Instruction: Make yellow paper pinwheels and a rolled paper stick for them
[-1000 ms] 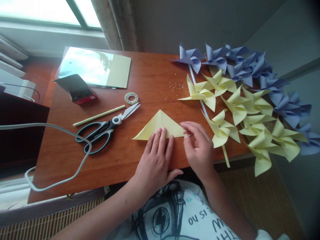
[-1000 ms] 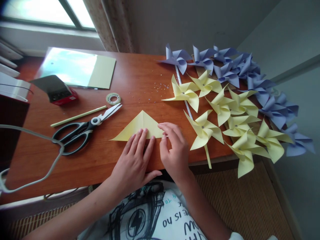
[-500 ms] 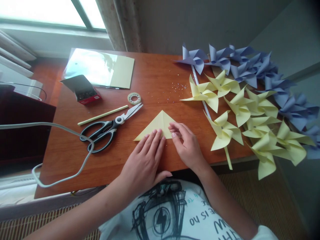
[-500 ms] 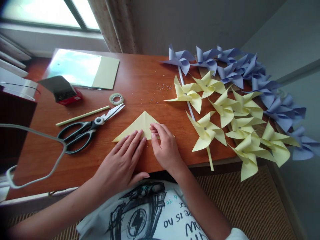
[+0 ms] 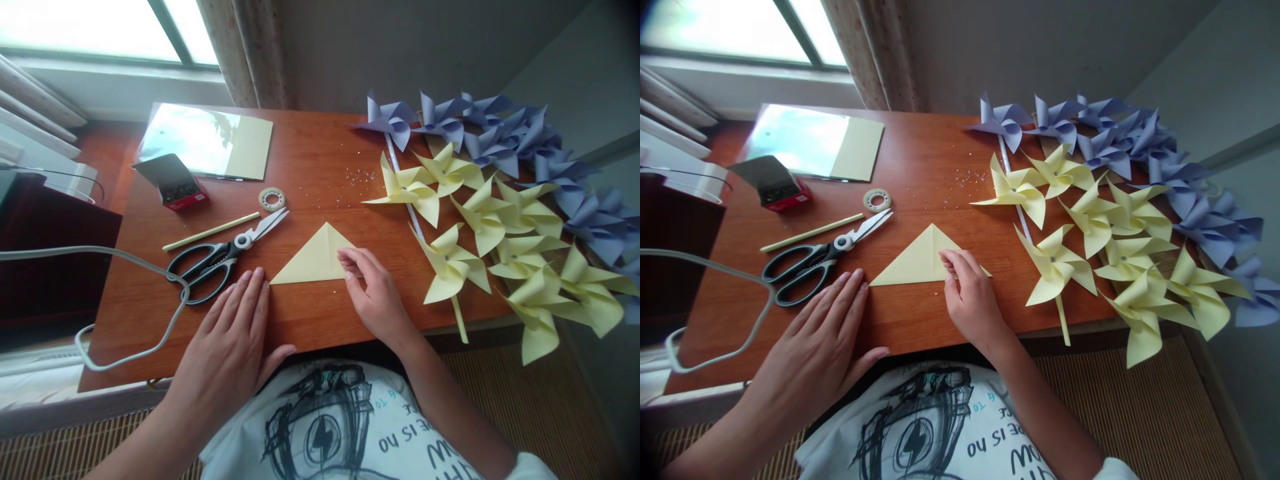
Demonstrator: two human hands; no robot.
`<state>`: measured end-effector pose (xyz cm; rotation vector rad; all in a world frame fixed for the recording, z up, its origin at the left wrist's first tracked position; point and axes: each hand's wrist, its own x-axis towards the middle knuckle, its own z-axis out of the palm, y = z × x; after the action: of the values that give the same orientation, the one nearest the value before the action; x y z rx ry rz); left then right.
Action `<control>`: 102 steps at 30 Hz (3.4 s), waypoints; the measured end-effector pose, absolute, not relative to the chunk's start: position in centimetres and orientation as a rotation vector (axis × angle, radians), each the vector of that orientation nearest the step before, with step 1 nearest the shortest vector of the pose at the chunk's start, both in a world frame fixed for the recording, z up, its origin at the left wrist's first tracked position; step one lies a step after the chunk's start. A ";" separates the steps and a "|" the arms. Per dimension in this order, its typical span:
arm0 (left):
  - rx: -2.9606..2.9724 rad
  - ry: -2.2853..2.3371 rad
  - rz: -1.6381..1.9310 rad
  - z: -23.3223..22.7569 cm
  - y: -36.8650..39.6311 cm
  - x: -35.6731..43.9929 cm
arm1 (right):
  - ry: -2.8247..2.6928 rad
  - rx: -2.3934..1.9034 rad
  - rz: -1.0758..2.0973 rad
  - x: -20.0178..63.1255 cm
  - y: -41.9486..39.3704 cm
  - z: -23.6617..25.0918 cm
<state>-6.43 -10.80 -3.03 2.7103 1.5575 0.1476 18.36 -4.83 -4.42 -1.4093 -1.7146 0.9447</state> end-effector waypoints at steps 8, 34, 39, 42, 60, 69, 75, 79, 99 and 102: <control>2.710 1.444 0.279 -2.8 -10.6 -1.2 | -1.608 -1.343 1.056 18.8 -4.7 -5.1; 2.268 1.447 1.120 -0.1 2.5 2.0 | -1.227 -1.203 1.220 18.9 -5.3 -5.1; 2.277 1.463 1.115 -0.9 7.8 4.1 | -1.299 -1.221 1.181 19.0 -5.4 -5.0; 2.243 1.493 1.080 -1.9 10.2 5.0 | -1.325 -1.232 1.166 19.0 -5.4 -5.0; 2.218 1.524 0.713 -0.8 6.1 1.2 | -1.349 -1.242 1.157 19.0 -5.5 -4.9; 2.196 1.576 0.445 -1.7 2.6 -0.2 | -1.347 -1.236 1.151 18.8 -5.6 -4.9; 2.031 1.462 0.613 -2.6 2.2 0.2 | -1.338 -1.249 1.135 18.7 -5.7 -5.1; 1.823 1.331 0.726 -3.0 2.1 0.0 | -1.331 -1.250 1.106 18.7 -5.9 -5.0; 0.780 1.062 0.943 -1.0 1.3 -0.6 | -1.787 -1.385 -0.120 19.4 -6.1 -1.8; 0.936 1.107 0.858 -0.8 1.4 -1.0 | -1.866 -1.361 -0.080 19.9 -5.6 -0.6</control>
<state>-0.99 1.39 -0.77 0.9361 1.1066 0.8580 19.88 -5.56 -0.57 -1.3615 -1.8664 -0.0804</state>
